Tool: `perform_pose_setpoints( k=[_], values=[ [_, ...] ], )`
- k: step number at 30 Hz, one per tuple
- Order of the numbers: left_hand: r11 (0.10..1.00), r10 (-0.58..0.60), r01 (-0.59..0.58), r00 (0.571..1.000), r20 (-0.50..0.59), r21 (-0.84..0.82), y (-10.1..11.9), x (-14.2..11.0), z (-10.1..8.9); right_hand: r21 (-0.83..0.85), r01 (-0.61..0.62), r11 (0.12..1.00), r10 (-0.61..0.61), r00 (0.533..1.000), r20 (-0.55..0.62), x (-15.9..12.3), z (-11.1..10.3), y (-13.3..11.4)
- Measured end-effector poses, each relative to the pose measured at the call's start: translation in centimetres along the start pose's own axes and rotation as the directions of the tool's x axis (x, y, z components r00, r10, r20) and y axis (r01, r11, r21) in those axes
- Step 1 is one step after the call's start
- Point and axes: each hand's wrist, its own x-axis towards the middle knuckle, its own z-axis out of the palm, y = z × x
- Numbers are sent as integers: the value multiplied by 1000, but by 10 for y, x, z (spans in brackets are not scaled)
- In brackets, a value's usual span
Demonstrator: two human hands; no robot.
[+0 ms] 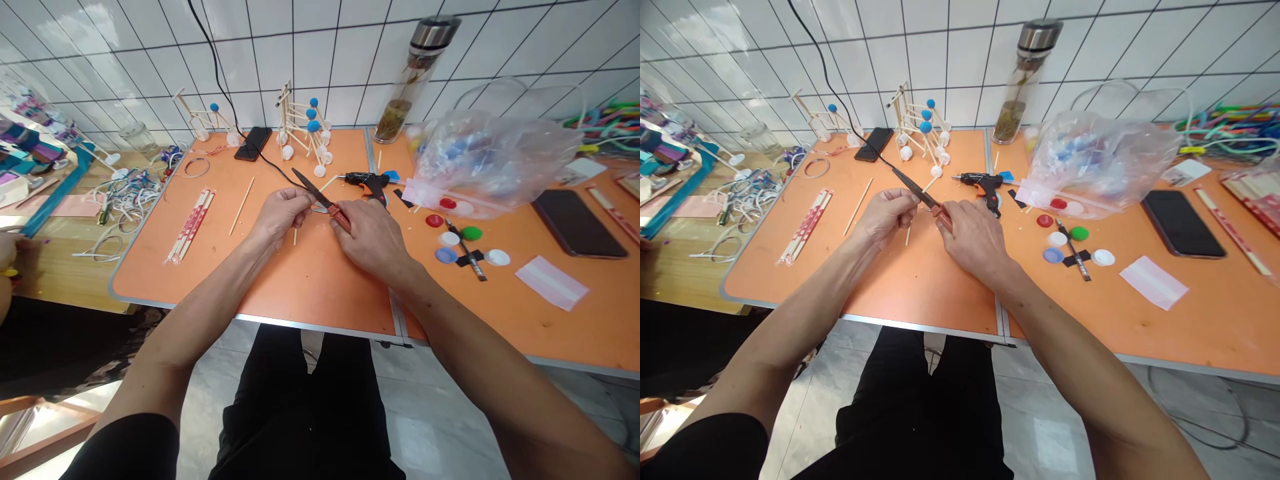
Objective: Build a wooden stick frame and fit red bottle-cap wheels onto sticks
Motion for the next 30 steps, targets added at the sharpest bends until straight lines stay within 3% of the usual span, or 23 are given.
perform_pose_setpoints(
  k=[3,17,21,24,30],
  values=[
    [1000,15,-15,1000,19,-10,-1,0,-1,-16,0,1000,0,1000,-2,0,-1,1],
    [999,32,-29,996,84,-36,-2,3,-7,214,-15,977,8,999,35,3,2,8],
    [992,-71,78,994,79,-98,7,11,-20,286,-86,955,54,992,117,5,-7,7],
    [968,-165,175,984,71,-180,15,20,-31,378,-85,922,17,983,181,7,-13,6],
    [883,-328,401,899,289,-244,14,21,-33,636,-73,768,-195,920,341,8,-19,-1]
  ],
)
